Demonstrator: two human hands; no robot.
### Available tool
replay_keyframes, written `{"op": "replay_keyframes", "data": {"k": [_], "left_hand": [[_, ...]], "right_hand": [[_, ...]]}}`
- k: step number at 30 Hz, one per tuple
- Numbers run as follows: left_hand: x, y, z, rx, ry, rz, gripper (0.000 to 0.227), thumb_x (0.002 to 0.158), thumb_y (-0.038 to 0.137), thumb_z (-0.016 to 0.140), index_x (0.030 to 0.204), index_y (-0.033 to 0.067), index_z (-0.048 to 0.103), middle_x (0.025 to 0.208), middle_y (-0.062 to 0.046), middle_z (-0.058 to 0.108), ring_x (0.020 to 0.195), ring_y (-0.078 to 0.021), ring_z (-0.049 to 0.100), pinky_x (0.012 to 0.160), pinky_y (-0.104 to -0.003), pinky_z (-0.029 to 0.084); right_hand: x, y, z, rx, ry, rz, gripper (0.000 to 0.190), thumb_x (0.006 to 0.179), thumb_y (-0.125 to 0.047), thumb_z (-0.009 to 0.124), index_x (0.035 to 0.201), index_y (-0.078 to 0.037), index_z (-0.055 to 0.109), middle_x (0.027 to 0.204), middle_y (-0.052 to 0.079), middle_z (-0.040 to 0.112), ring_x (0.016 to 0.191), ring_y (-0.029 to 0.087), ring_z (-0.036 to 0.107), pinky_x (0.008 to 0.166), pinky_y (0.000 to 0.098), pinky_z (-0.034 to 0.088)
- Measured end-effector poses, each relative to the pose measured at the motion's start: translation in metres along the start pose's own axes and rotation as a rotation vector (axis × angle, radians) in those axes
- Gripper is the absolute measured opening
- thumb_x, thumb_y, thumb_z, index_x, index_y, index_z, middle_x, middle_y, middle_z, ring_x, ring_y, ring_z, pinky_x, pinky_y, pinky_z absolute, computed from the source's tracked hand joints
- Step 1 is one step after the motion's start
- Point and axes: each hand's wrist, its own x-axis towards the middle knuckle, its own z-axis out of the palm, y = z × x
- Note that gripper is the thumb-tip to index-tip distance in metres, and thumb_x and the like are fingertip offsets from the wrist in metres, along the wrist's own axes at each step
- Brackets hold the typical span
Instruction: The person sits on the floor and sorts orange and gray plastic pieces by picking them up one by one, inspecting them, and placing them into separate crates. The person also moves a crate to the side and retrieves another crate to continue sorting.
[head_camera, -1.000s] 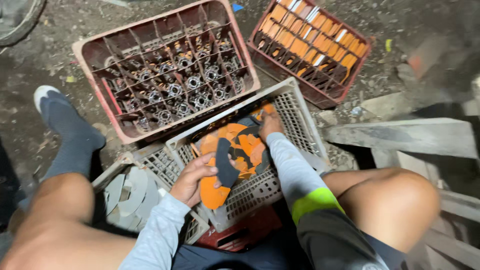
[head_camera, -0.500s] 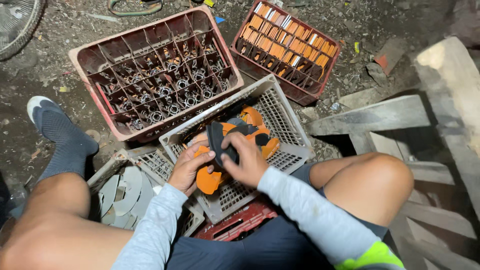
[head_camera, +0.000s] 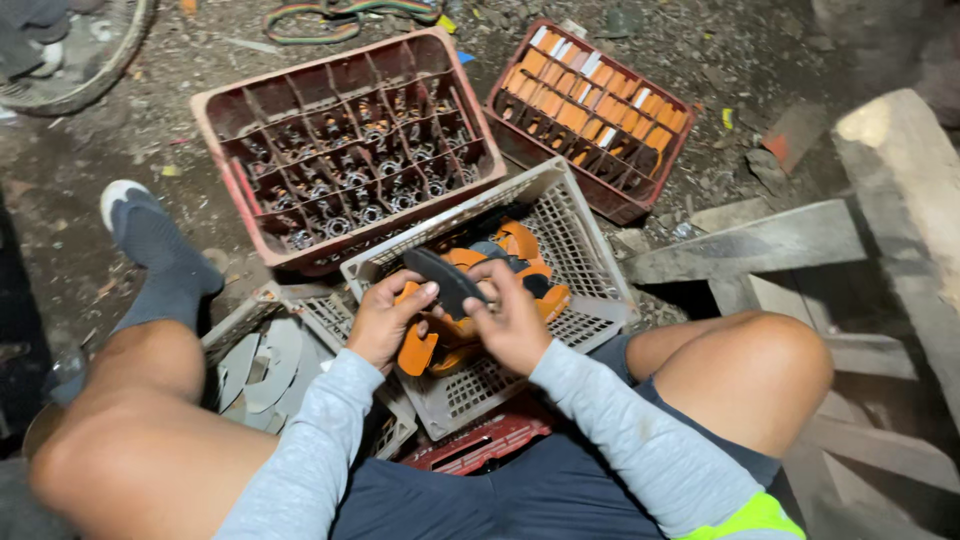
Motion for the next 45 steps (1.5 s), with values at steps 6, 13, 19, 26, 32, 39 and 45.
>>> {"op": "replay_keyframes", "data": {"k": [6, 13, 19, 26, 32, 39, 45], "left_hand": [[0.002, -0.005, 0.002, 0.03, 0.059, 0.021, 0.018, 0.095, 0.016, 0.071, 0.105, 0.0013, 0.07, 0.083, -0.005, 0.07, 0.065, -0.0088, 0.06, 0.051, -0.022, 0.046], [-0.001, 0.006, -0.002, -0.237, 0.037, 0.024, 0.015, 0.098, 0.016, 0.067, 0.106, 0.0032, 0.067, 0.084, -0.004, 0.068, 0.066, -0.0096, 0.061, 0.052, -0.022, 0.047], [-0.002, 0.007, -0.001, -0.247, 0.071, -0.002, 0.017, 0.095, 0.01, 0.068, 0.109, 0.0021, 0.066, 0.084, -0.005, 0.068, 0.065, -0.0121, 0.064, 0.053, -0.023, 0.05], [-0.004, -0.002, 0.005, -0.227, 0.214, -0.044, 0.019, 0.092, 0.01, 0.071, 0.106, 0.0022, 0.061, 0.075, -0.014, 0.065, 0.052, -0.0148, 0.059, 0.047, -0.032, 0.056], [-0.001, -0.008, 0.002, -0.126, 0.251, 0.038, 0.023, 0.094, 0.013, 0.072, 0.111, -0.0007, 0.067, 0.09, -0.009, 0.073, 0.067, -0.0129, 0.069, 0.05, -0.024, 0.049], [0.0, -0.003, -0.005, -0.176, 0.285, 0.078, 0.021, 0.096, 0.011, 0.068, 0.112, -0.003, 0.067, 0.09, -0.011, 0.073, 0.07, -0.0173, 0.072, 0.048, -0.025, 0.048], [0.0, -0.007, 0.001, -0.184, 0.131, 0.041, 0.022, 0.099, 0.015, 0.063, 0.114, -0.0005, 0.068, 0.089, -0.011, 0.074, 0.069, -0.015, 0.071, 0.048, -0.024, 0.049]], "right_hand": [[0.012, 0.026, -0.005, 0.392, -0.095, -0.069, 0.027, 0.1, 0.007, 0.05, 0.124, -0.002, 0.043, 0.114, 0.014, 0.072, 0.105, 0.014, 0.069, 0.095, 0.0257, 0.054], [0.016, 0.037, -0.006, 0.348, -0.063, -0.004, 0.025, 0.098, 0.004, 0.059, 0.12, -0.001, 0.048, 0.105, 0.013, 0.072, 0.094, 0.012, 0.067, 0.084, 0.0253, 0.054], [0.02, 0.042, -0.009, 0.322, -0.003, 0.092, 0.021, 0.106, -0.016, 0.053, 0.12, -0.001, 0.058, 0.095, 0.004, 0.07, 0.078, 0.009, 0.062, 0.069, 0.026, 0.05], [0.016, 0.025, -0.001, 0.441, -0.166, 0.205, 0.025, 0.098, -0.012, 0.058, 0.12, -0.005, 0.05, 0.1, 0.006, 0.076, 0.086, 0.013, 0.075, 0.084, 0.0264, 0.06], [0.004, 0.014, 0.006, -0.124, 0.014, -0.176, 0.023, 0.095, -0.003, 0.069, 0.116, -0.001, 0.06, 0.099, 0.009, 0.072, 0.093, 0.014, 0.07, 0.082, 0.0289, 0.057], [0.019, 0.013, -0.012, -0.11, 0.209, 0.068, 0.014, 0.106, -0.021, 0.052, 0.108, -0.008, 0.057, 0.085, 0.007, 0.069, 0.078, 0.018, 0.067, 0.068, 0.0327, 0.054], [0.013, 0.016, -0.002, -0.115, 0.046, -0.262, 0.021, 0.102, -0.013, 0.058, 0.118, -0.004, 0.047, 0.1, 0.011, 0.067, 0.088, 0.023, 0.07, 0.077, 0.0392, 0.058]]}}
